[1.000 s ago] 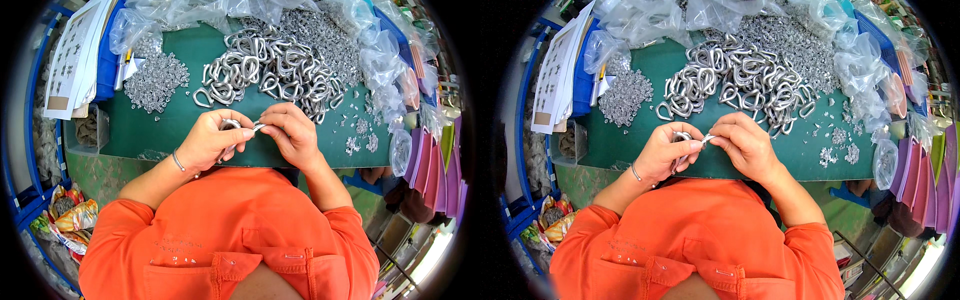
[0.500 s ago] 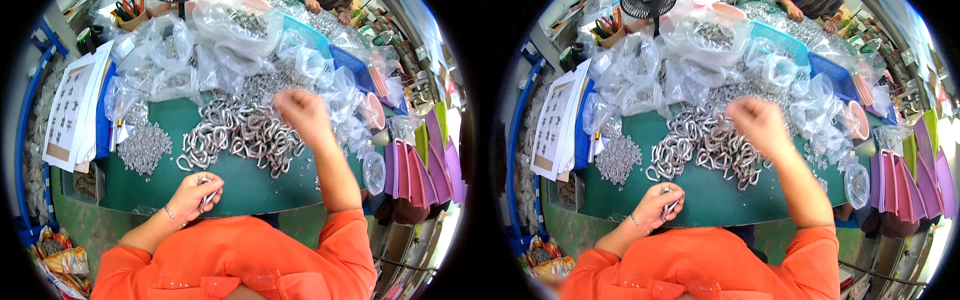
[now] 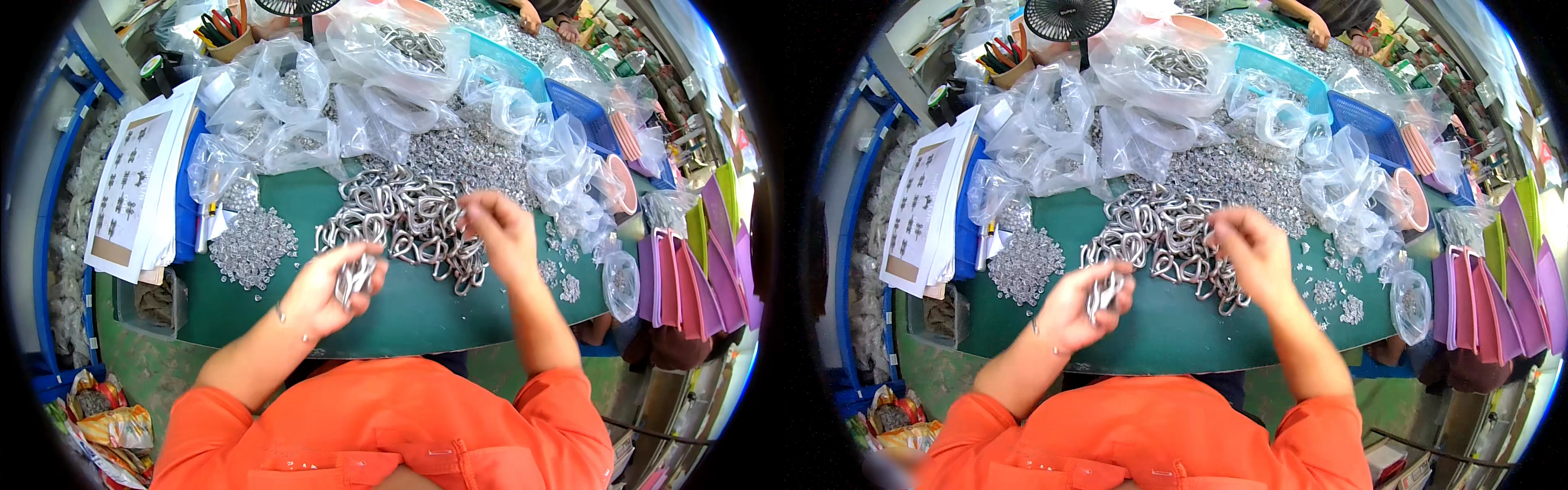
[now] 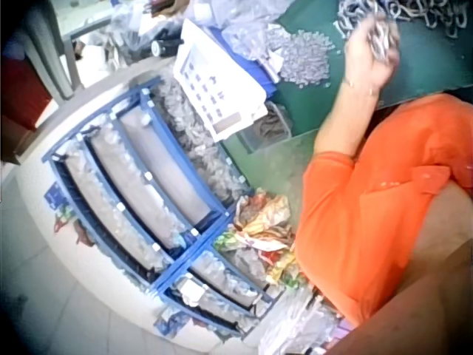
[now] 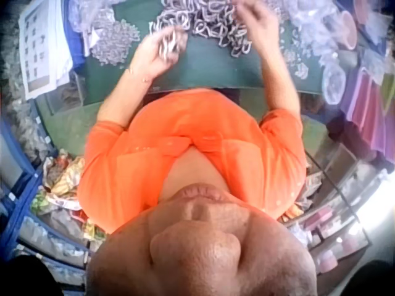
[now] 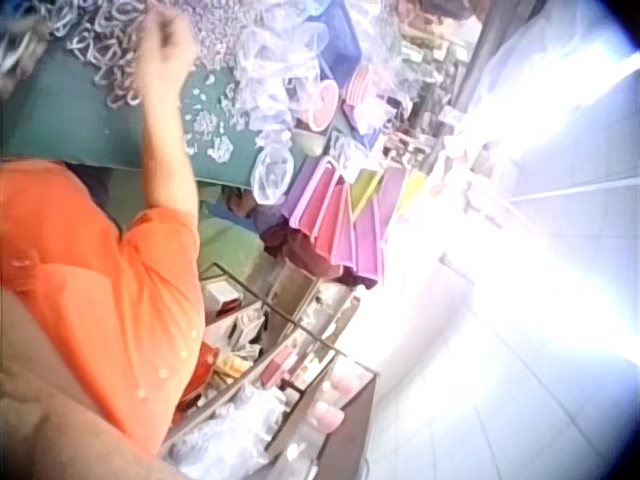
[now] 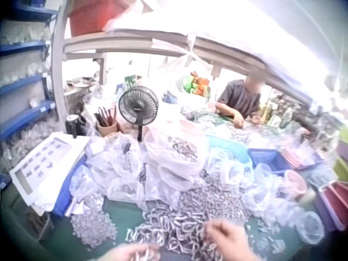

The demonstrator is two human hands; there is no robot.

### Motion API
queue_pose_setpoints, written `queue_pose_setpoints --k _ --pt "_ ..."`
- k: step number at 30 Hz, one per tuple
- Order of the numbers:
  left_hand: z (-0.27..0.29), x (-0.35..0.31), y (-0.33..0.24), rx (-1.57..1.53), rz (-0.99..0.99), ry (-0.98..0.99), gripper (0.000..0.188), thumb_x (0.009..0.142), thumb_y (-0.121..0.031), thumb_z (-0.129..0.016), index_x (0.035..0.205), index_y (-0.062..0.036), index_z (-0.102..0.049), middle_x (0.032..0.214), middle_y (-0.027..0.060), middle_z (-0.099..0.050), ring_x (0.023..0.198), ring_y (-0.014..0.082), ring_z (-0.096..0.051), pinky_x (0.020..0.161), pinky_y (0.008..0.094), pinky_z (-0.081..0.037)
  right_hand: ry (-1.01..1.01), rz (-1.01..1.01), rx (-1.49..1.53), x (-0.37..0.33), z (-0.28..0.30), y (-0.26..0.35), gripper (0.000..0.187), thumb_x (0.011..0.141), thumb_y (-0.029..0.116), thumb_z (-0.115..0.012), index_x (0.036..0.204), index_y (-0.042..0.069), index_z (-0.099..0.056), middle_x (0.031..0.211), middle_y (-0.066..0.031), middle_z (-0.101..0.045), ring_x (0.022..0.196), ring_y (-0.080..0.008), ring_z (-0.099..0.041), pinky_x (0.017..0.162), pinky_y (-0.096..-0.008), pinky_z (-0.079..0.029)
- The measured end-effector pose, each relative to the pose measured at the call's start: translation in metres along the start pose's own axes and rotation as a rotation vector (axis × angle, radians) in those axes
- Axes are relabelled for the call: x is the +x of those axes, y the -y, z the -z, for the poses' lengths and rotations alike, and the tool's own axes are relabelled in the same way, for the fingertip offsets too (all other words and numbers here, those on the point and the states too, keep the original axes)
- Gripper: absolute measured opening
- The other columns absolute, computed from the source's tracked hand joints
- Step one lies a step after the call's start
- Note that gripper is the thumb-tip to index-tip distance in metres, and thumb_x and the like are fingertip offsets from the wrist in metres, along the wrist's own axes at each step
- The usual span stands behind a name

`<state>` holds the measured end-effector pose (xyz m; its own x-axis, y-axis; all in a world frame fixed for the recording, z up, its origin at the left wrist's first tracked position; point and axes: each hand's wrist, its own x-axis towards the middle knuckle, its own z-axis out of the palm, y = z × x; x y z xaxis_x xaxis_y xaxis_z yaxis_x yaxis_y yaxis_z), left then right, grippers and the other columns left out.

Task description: The person assembles metal shackles by hand at a workstation. They pick up a shackle, insert a pin through the holes, and secure it by threading a small nut onto the end.

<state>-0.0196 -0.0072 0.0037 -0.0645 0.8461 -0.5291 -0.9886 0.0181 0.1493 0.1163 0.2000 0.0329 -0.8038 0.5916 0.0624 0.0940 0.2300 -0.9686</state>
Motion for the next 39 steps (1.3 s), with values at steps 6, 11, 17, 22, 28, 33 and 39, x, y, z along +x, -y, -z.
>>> queue_pose_setpoints --k 6,11,17,22,28,33,39 --pt "-0.145 0.097 -0.111 0.342 -0.874 0.142 0.013 0.086 -0.017 -0.049 0.086 -0.0048 -0.052 0.072 0.0086 -0.059 0.052 0.0147 -0.052 0.041 0.0254 -0.041 -0.057 0.027 0.193 -0.059 -0.014 -0.002 0.012 0.083 -0.004 -0.052 0.093 -0.004 -0.059 0.096 -0.0089 -0.054 0.076 -0.0115 -0.057 0.064 -0.0222 -0.047" --pt "-0.141 0.228 -0.235 2.082 -1.440 -0.426 0.045 0.082 -0.033 -0.046 0.112 0.0002 -0.049 0.121 0.0235 -0.042 0.111 0.0373 -0.039 0.096 0.0439 -0.030 -0.160 0.067 0.058 -0.080 -0.004 -0.007 0.010 0.081 -0.005 -0.054 0.089 -0.004 -0.060 0.090 -0.0102 -0.057 0.074 -0.0126 -0.056 0.065 -0.0222 -0.046" --pt "-0.144 0.260 -0.228 2.780 -1.588 -0.123 0.033 0.085 -0.027 -0.043 0.103 -0.0013 -0.054 0.111 0.0258 -0.047 0.101 0.0349 -0.048 0.088 0.0404 -0.039 -0.192 0.265 -0.508 -0.078 0.000 -0.032 0.012 0.072 -0.006 -0.059 0.083 -0.001 -0.060 0.082 -0.0108 -0.058 0.073 -0.0245 -0.058 0.063 -0.0290 -0.046" --pt "-0.157 0.168 -0.118 1.582 -1.735 -0.072 0.029 0.083 -0.017 -0.051 0.105 0.0005 -0.052 0.096 0.0181 -0.058 0.086 0.0275 -0.057 0.080 0.0328 -0.044 -0.244 0.389 -0.875 -0.040 -0.029 -0.047 0.020 0.066 0.012 -0.069 0.083 0.006 -0.060 0.084 -0.0058 -0.054 0.080 -0.0248 -0.050 0.069 -0.0351 -0.037" --pt "-0.057 0.071 -0.005 1.439 -1.134 0.097 0.026 0.078 -0.005 -0.062 0.102 -0.0002 -0.053 0.081 0.0023 -0.055 0.067 0.0067 -0.050 0.059 0.0181 -0.041 -0.223 0.536 -0.889 -0.036 -0.040 -0.053 0.016 0.065 0.012 -0.065 0.079 0.008 -0.057 0.086 -0.0038 -0.054 0.084 -0.0220 -0.050 0.074 -0.0369 -0.034" --pt "0.003 0.028 0.033 1.669 -0.661 0.060 0.018 0.075 -0.008 -0.068 0.089 -0.0007 -0.060 0.087 0.0042 -0.056 0.069 0.0055 -0.055 0.059 0.0182 -0.046 0.013 0.557 -0.465 -0.066 -0.047 -0.043 0.020 0.069 0.000 -0.061 0.088 0.003 -0.056 0.080 -0.0074 -0.057 0.073 -0.0264 -0.055 0.062 -0.0354 -0.042" --pt "0.019 0.017 0.045 1.004 -0.637 0.042 0.008 0.083 0.001 -0.055 0.088 0.0058 -0.059 0.089 0.0104 -0.057 0.078 0.0181 -0.062 0.068 0.0266 -0.053 -0.053 0.275 -0.207 -0.084 -0.058 -0.040 0.020 0.072 0.000 -0.065 0.090 0.001 -0.057 0.077 -0.0086 -0.059 0.068 -0.0232 -0.058 0.059 -0.0288 -0.046"
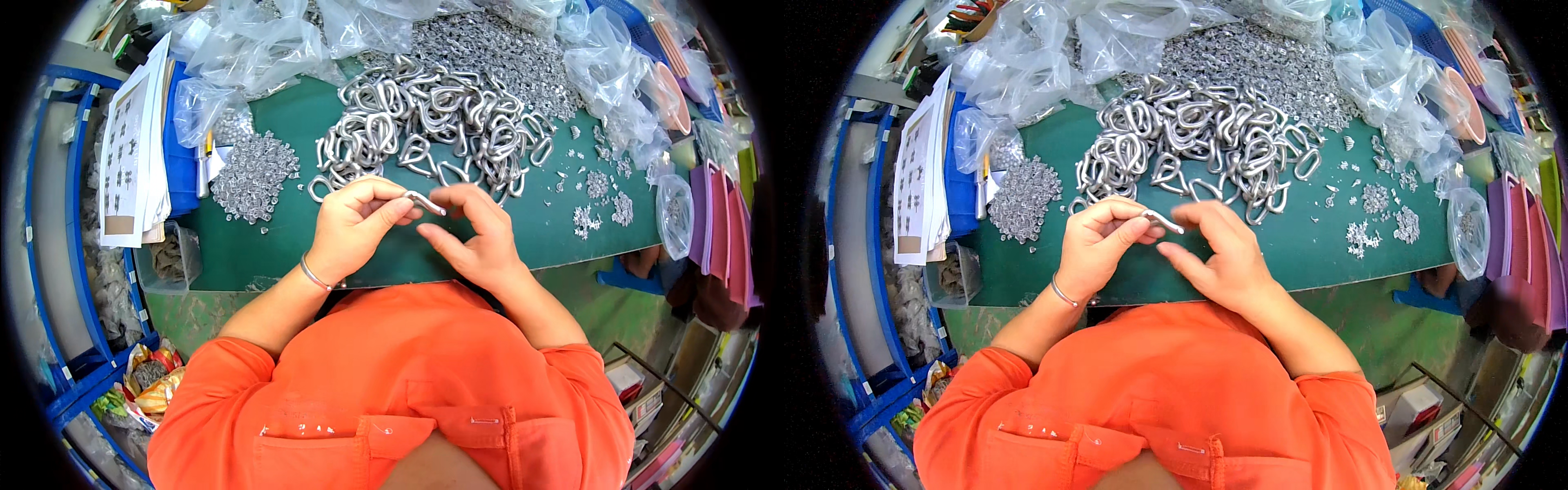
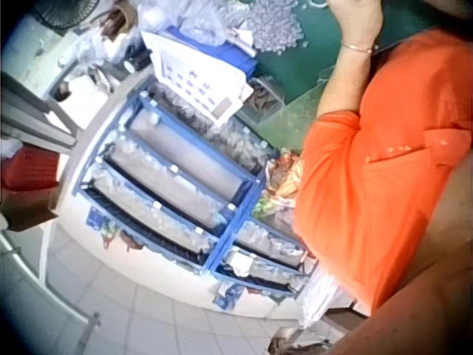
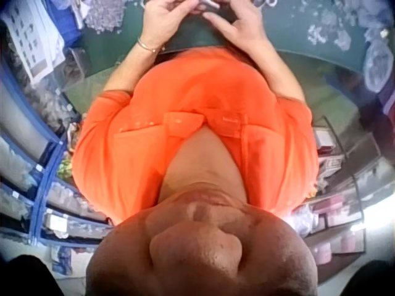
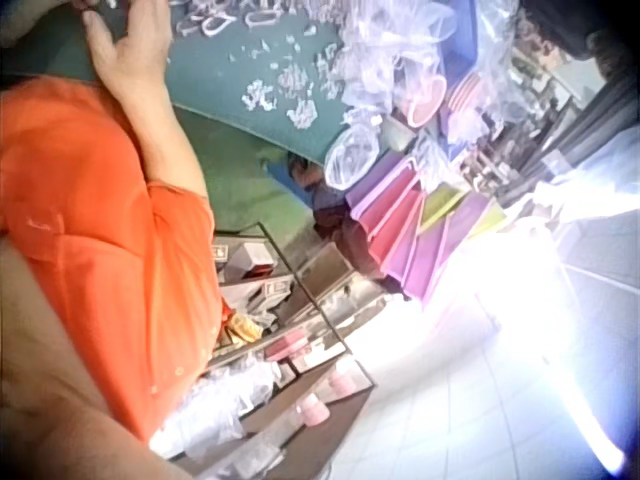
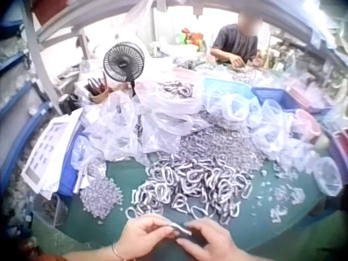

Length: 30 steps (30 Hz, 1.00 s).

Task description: The person assembles metal shackles by hand at a workstation. They pick up a shackle, insert a pin through the holes, and secure it by threading a small nut onto the end.

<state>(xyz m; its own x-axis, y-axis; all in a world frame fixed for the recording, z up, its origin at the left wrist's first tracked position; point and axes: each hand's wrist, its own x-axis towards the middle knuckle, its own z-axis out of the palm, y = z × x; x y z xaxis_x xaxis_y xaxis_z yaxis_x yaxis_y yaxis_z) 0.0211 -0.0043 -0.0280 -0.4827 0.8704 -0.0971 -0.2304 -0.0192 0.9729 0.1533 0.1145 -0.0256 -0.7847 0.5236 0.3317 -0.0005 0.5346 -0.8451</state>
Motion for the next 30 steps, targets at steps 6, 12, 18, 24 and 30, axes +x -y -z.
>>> queue_pose_setpoints --k 6,12,18,24,30 --pt "0.006 -0.011 -0.004 0.007 0.079 -0.004 0.009 0.083 -0.003 -0.057 0.087 0.0043 -0.060 0.083 0.0102 -0.060 0.069 0.0158 -0.062 0.062 0.0258 -0.053 0.020 0.116 -0.012 -0.006 0.004 -0.002 0.015 0.072 -0.002 -0.065 0.086 0.001 -0.060 0.075 -0.0095 -0.060 0.061 -0.0216 -0.058 0.054 -0.0271 -0.046" --pt "0.001 -0.015 -0.007 -0.251 0.221 -0.082 0.017 0.081 -0.005 -0.062 0.095 0.0036 -0.059 0.079 0.0091 -0.062 0.065 0.0136 -0.062 0.060 0.0236 -0.053 -0.057 0.110 0.004 -0.010 0.003 -0.003 0.019 0.074 -0.010 -0.056 0.091 -0.002 -0.059 0.078 -0.0113 -0.060 0.066 -0.0200 -0.059 0.058 -0.0270 -0.048" --pt "0.001 -0.014 -0.007 -0.248 0.215 -0.114 0.017 0.082 -0.002 -0.059 0.096 0.0059 -0.056 0.083 0.0124 -0.062 0.070 0.0164 -0.063 0.062 0.0260 -0.054 -0.038 -0.174 0.390 -0.019 0.002 -0.002 0.023 0.079 -0.012 -0.046 0.098 -0.006 -0.056 0.086 -0.0119 -0.058 0.069 -0.0138 -0.058 0.060 -0.0228 -0.049" --pt "0.000 -0.015 -0.005 -0.267 0.255 -0.133 0.018 0.083 -0.005 -0.058 0.098 0.0054 -0.055 0.085 0.0125 -0.062 0.071 0.0167 -0.063 0.064 0.0265 -0.054 -0.051 -0.127 0.317 -0.017 0.002 0.005 0.022 0.075 -0.010 -0.054 0.095 -0.004 -0.058 0.086 -0.0117 -0.060 0.070 -0.0180 -0.060 0.061 -0.0250 -0.049" --pt "0.000 -0.015 0.008 -0.646 0.634 -0.034 0.038 0.092 -0.028 -0.043 0.105 0.0057 -0.054 0.093 0.0128 -0.060 0.080 0.0179 -0.059 0.060 0.0300 -0.052 0.183 0.459 0.128 -0.010 -0.007 0.009 0.021 0.064 -0.005 -0.065 0.084 0.001 -0.063 0.081 -0.0093 -0.062 0.070 -0.0245 -0.061 0.061 -0.0317 -0.048"
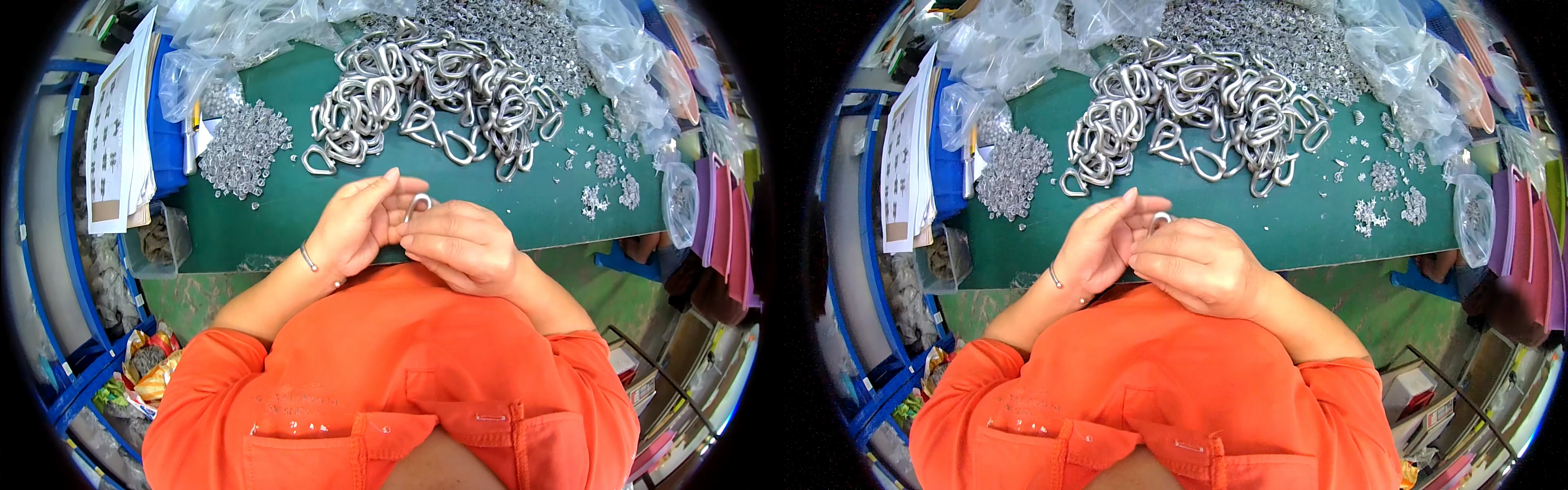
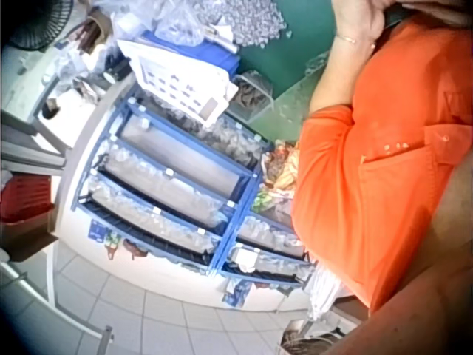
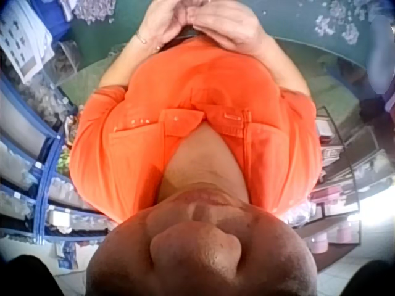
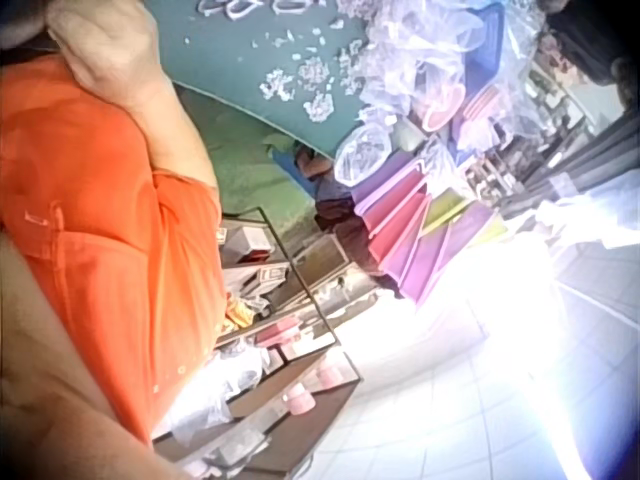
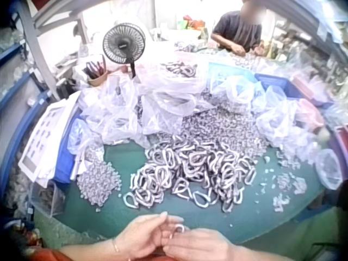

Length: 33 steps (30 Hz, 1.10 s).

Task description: The person assembles metal shackles by hand at a workstation. They pick up a shackle, insert a pin through the holes, and secure it by threading a small nut onto the end.

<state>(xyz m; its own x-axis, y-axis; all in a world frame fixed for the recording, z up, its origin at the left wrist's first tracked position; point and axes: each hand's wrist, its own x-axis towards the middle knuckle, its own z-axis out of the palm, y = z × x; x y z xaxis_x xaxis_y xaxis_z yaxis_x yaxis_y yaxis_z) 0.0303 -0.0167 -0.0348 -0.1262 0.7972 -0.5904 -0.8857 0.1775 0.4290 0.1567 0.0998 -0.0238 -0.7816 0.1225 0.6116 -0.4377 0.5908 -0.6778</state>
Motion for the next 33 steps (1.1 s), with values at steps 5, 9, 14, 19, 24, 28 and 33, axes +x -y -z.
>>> queue_pose_setpoints --k 5,9,14,19,24,28,33 --pt "0.006 -0.003 -0.003 -0.067 0.110 0.097 0.024 0.091 -0.028 -0.048 0.092 -0.0041 -0.054 0.074 0.0025 -0.050 0.063 0.0102 -0.047 0.047 0.0216 -0.038 -0.106 -0.308 -0.617 -0.001 0.015 -0.027 0.023 0.066 0.005 -0.067 0.088 0.003 -0.060 0.085 -0.0085 -0.057 0.078 -0.0262 -0.053 0.065 -0.0355 -0.042" --pt "0.002 -0.006 -0.004 0.099 -0.012 0.024 0.012 0.085 -0.018 -0.056 0.085 -0.0066 -0.052 0.071 0.0003 -0.047 0.059 0.0078 -0.043 0.045 0.0196 -0.033 0.004 -0.469 -0.855 -0.001 0.016 -0.030 0.028 0.068 0.012 -0.067 0.093 0.004 -0.057 0.089 -0.0082 -0.054 0.083 -0.0261 -0.049 0.070 -0.0368 -0.038" --pt "-0.003 -0.005 -0.004 0.203 -0.059 -0.015 0.013 0.084 -0.015 -0.059 0.087 -0.0037 -0.054 0.070 0.0011 -0.051 0.057 0.0072 -0.045 0.045 0.0195 -0.035 -0.090 -0.429 -0.567 -0.007 0.017 -0.029 0.023 0.068 0.003 -0.067 0.088 0.005 -0.056 0.078 -0.0071 -0.056 0.071 -0.0228 -0.053 0.064 -0.0326 -0.041" --pt "-0.003 -0.005 -0.004 0.171 -0.044 0.004 0.018 0.085 -0.018 -0.058 0.088 -0.0012 -0.055 0.072 0.0034 -0.054 0.055 0.0075 -0.046 0.043 0.0195 -0.035 -0.226 -0.358 -0.252 -0.003 0.009 -0.009 0.029 0.064 -0.006 -0.069 0.087 0.004 -0.054 0.076 -0.0074 -0.058 0.067 -0.0217 -0.055 0.058 -0.0298 -0.044" --pt "-0.001 -0.005 -0.010 0.169 0.006 0.060 0.019 0.086 -0.020 -0.057 0.087 -0.0004 -0.056 0.073 0.0048 -0.056 0.054 0.0078 -0.047 0.042 0.0196 -0.036 -0.212 -0.183 -0.223 -0.009 0.006 -0.015 0.034 0.065 -0.007 -0.069 0.093 0.002 -0.051 0.080 -0.0081 -0.060 0.069 -0.0193 -0.057 0.058 -0.0287 -0.044" --pt "-0.004 -0.005 -0.006 0.279 -0.124 -0.062 0.021 0.086 -0.021 -0.057 0.087 -0.0004 -0.056 0.075 0.0056 -0.057 0.054 0.0078 -0.049 0.043 0.0196 -0.038 -0.358 -0.561 0.333 -0.007 0.002 -0.004 0.033 0.075 -0.005 -0.063 0.103 0.001 -0.045 0.089 -0.0106 -0.061 0.078 -0.0148 -0.059 0.061 -0.0249 -0.045" --pt "-0.003 -0.006 -0.006 0.177 -0.038 0.007 0.019 0.084 -0.017 -0.060 0.088 0.0010 -0.058 0.072 0.0049 -0.059 0.054 0.0079 -0.053 0.044 0.0193 -0.040 -0.368 -0.858 0.701 -0.003 0.010 -0.004 0.021 0.085 0.000 -0.052 0.105 -0.001 -0.046 0.096 -0.0141 -0.060 0.082 -0.0156 -0.061 0.064 -0.0230 -0.049"
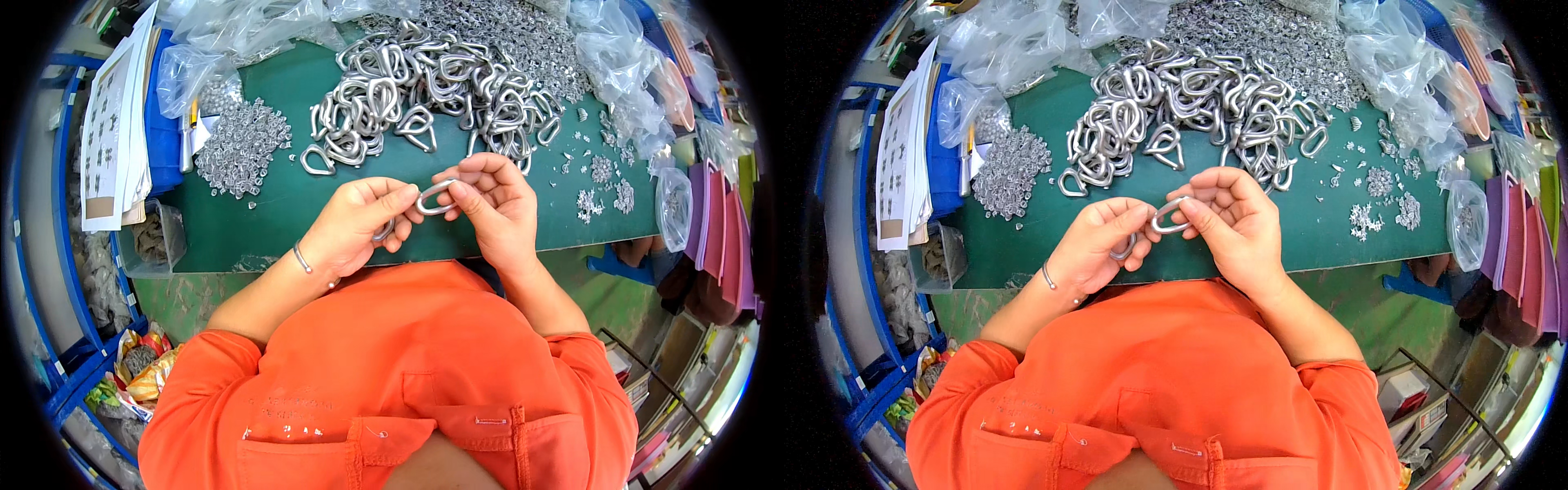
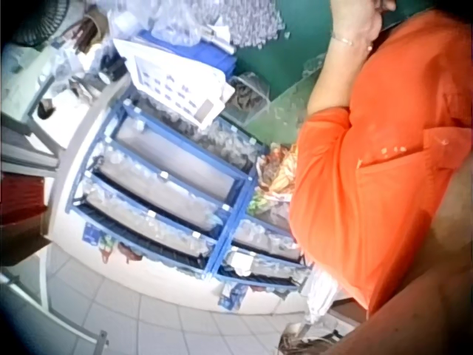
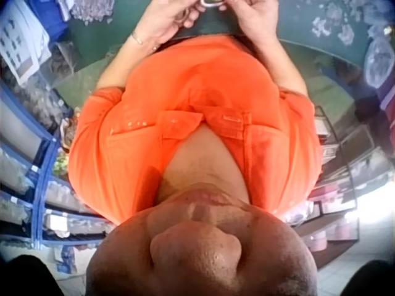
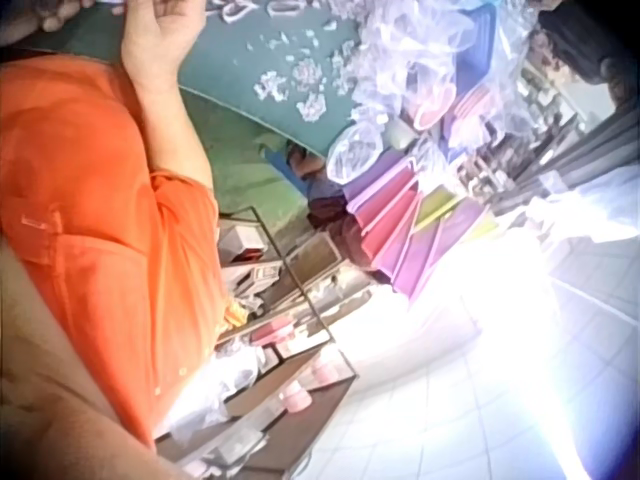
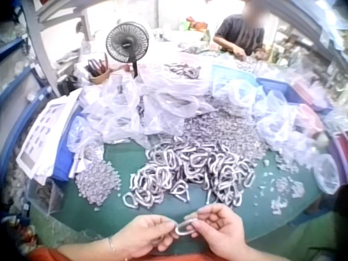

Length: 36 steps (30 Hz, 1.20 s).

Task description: The person assembles metal shackles by hand at a workstation. They pick up a shackle, insert a pin through the holes, and secure it by threading a small nut onto the end.

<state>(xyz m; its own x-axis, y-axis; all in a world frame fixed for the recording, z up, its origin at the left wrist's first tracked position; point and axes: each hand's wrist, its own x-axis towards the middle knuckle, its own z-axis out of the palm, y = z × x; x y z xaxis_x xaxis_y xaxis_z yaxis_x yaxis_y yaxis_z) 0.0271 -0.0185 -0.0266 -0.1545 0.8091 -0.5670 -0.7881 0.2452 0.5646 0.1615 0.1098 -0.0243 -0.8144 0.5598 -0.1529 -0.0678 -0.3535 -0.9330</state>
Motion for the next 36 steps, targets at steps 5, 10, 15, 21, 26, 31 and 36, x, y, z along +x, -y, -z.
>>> queue_pose_setpoints --k 5,10,15,21,26,31,36 --pt "0.003 0.002 0.003 0.034 0.007 0.010 0.020 0.086 -0.019 -0.057 0.088 0.0006 -0.058 0.071 0.0041 -0.057 0.053 0.0076 -0.048 0.044 0.0200 -0.038 -0.069 -0.186 0.168 0.004 0.001 0.002 0.018 0.091 0.012 -0.044 0.100 -0.002 -0.051 0.094 -0.0152 -0.061 0.074 -0.0160 -0.061 0.060 -0.0237 -0.050" --pt "0.004 0.001 0.001 -0.001 0.004 -0.017 0.019 0.085 -0.017 -0.059 0.089 0.0016 -0.059 0.069 0.0038 -0.056 0.053 0.0077 -0.048 0.044 0.0205 -0.038 0.026 -0.325 0.160 0.007 0.018 0.000 0.025 0.093 0.021 -0.044 0.095 -0.001 -0.056 0.074 -0.0071 -0.061 0.058 -0.0106 -0.057 0.049 -0.0206 -0.045" --pt "0.000 0.002 0.007 0.234 -0.257 -0.140 0.019 0.082 -0.011 -0.061 0.095 0.0027 -0.059 0.069 0.0034 -0.056 0.054 0.0085 -0.048 0.048 0.0198 -0.040 0.057 -0.339 0.128 0.003 0.008 -0.001 0.021 0.090 0.017 -0.051 0.092 -0.002 -0.058 0.076 -0.0083 -0.062 0.062 -0.0127 -0.060 0.051 -0.0212 -0.048" --pt "0.002 0.002 0.002 0.083 -0.196 -0.146 0.022 0.082 -0.008 -0.060 0.101 0.0022 -0.057 0.089 0.0088 -0.062 0.078 0.0163 -0.062 0.061 0.0235 -0.051 0.006 -0.185 0.092 0.003 0.009 0.002 0.017 0.084 0.002 -0.055 0.100 -0.004 -0.055 0.090 -0.0121 -0.062 0.073 -0.0161 -0.061 0.057 -0.0242 -0.051" --pt "0.005 0.004 0.003 -0.086 -0.087 -0.052 0.026 0.088 -0.014 -0.050 0.108 0.0032 -0.052 0.096 0.0129 -0.061 0.088 0.0200 -0.062 0.070 0.0277 -0.053 0.029 -0.100 0.051 0.001 0.006 0.001 0.018 0.084 0.002 -0.055 0.102 -0.003 -0.055 0.091 -0.0112 -0.063 0.074 -0.0150 -0.061 0.059 -0.0230 -0.050" --pt "0.004 0.003 0.000 -0.303 0.143 0.076 0.042 0.093 -0.033 -0.037 0.111 0.0036 -0.049 0.103 0.0159 -0.058 0.093 0.0238 -0.060 0.075 0.0320 -0.053 0.246 0.268 -0.417 -0.001 0.008 0.006 0.013 0.080 0.001 -0.059 0.093 0.000 -0.062 0.091 -0.0110 -0.064 0.079 -0.0173 -0.062 0.068 -0.0287 -0.048" --pt "0.018 0.002 0.008 -0.281 0.237 0.141 0.031 0.092 -0.028 -0.043 0.097 0.0001 -0.054 0.082 0.0092 -0.058 0.066 0.0161 -0.058 0.046 0.0240 -0.044 -0.024 0.535 -1.072 0.025 -0.004 0.005 0.009 0.075 0.008 -0.063 0.079 0.001 -0.060 0.076 -0.0109 -0.059 0.073 -0.0269 -0.059 0.061 -0.0351 -0.047"
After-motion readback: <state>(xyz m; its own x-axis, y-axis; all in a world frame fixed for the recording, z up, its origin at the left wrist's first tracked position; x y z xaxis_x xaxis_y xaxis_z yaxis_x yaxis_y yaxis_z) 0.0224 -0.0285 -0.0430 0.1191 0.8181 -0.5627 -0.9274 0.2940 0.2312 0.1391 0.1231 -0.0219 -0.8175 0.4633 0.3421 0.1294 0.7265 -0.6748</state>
